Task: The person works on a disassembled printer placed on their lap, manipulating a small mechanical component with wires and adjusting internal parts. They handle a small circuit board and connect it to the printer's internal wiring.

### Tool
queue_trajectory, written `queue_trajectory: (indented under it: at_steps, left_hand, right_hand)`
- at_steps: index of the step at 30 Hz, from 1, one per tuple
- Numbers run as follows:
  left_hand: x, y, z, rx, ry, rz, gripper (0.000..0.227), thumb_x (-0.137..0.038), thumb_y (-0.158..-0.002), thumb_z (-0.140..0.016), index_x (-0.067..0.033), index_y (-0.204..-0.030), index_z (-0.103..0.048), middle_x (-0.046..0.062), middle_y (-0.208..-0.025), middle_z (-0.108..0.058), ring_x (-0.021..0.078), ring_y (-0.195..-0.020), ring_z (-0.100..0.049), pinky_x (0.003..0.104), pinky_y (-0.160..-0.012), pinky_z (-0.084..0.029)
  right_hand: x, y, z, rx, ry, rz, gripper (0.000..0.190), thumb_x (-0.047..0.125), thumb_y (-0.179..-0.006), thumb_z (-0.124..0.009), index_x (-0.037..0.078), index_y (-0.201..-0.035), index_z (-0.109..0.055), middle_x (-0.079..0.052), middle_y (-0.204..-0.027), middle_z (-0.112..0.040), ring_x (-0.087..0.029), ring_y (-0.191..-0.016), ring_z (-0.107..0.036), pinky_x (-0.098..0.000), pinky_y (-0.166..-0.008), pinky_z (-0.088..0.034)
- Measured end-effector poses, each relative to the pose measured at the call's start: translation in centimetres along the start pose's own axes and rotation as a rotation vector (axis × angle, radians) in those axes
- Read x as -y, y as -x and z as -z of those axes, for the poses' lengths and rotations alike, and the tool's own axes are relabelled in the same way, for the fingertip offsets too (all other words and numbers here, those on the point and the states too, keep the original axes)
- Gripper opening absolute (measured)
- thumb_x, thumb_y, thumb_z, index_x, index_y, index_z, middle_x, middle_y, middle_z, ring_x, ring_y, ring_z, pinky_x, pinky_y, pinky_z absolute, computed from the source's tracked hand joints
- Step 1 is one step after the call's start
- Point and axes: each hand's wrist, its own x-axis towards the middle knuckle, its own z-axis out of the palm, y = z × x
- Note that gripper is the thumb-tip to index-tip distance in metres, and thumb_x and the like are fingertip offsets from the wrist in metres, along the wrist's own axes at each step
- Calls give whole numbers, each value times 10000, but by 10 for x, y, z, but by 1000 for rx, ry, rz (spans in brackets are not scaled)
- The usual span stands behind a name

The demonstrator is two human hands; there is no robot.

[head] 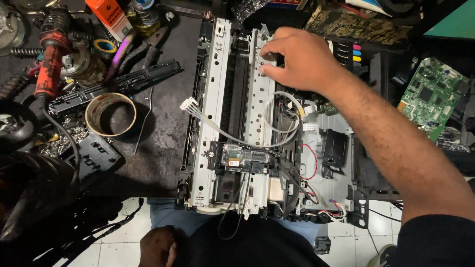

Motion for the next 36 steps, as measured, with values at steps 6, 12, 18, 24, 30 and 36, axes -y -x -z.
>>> queue_trajectory:
  at_steps: [6,12,18,24,30,36]
  left_hand:
    - [7,9,-6,81,-84,53,269,-371,-854,-471,-160,-754,-604,65,-722,-596,287,-622,-594,424,-517,-435]
    - [-4,-4,3,26,11,-17,210,-302,-869,-508,-140,-755,-578,63,-790,-646,263,-618,-590,400,-526,-443]
    - [-12,-12,9,-20,35,-42,226,-302,-879,-496,-149,-727,-562,56,-712,-576,259,-572,-546,389,-492,-410]
    - [5,7,-6,59,-116,-2,277,-384,-889,-438,-158,-763,-539,49,-713,-545,280,-601,-544,433,-494,-391]
    - [-8,-4,5,38,-55,-7,104,-251,-815,-534,-165,-761,-560,37,-757,-592,237,-603,-544,385,-504,-416]
    - [-27,-26,18,-16,46,-26,105,-206,-807,-499,-160,-736,-561,27,-676,-556,217,-535,-513,360,-474,-388]
  right_hand:
    - [2,1,-6,19,-71,-23,193,236,-981,-699,135,-1119,-789,-21,-1021,-689,-231,-942,-640,-478,-784,-509]
    - [2,-1,-4,0,-17,-23,171,154,-958,-632,168,-998,-798,8,-935,-662,-224,-860,-634,-478,-693,-511]
    - [-3,-1,-11,-27,-55,-4,135,231,-967,-741,151,-1054,-807,1,-970,-689,-225,-898,-639,-478,-719,-514]
    - [-6,0,-13,-45,-32,8,112,218,-970,-736,153,-1035,-801,3,-959,-680,-236,-903,-635,-474,-715,-504]
    - [-4,1,-14,-30,49,-43,159,163,-997,-644,171,-1077,-782,14,-970,-658,-228,-891,-646,-531,-736,-515]
    - [-7,1,-15,-80,-8,11,130,190,-966,-663,159,-994,-786,8,-895,-631,-214,-800,-625,-465,-654,-510]
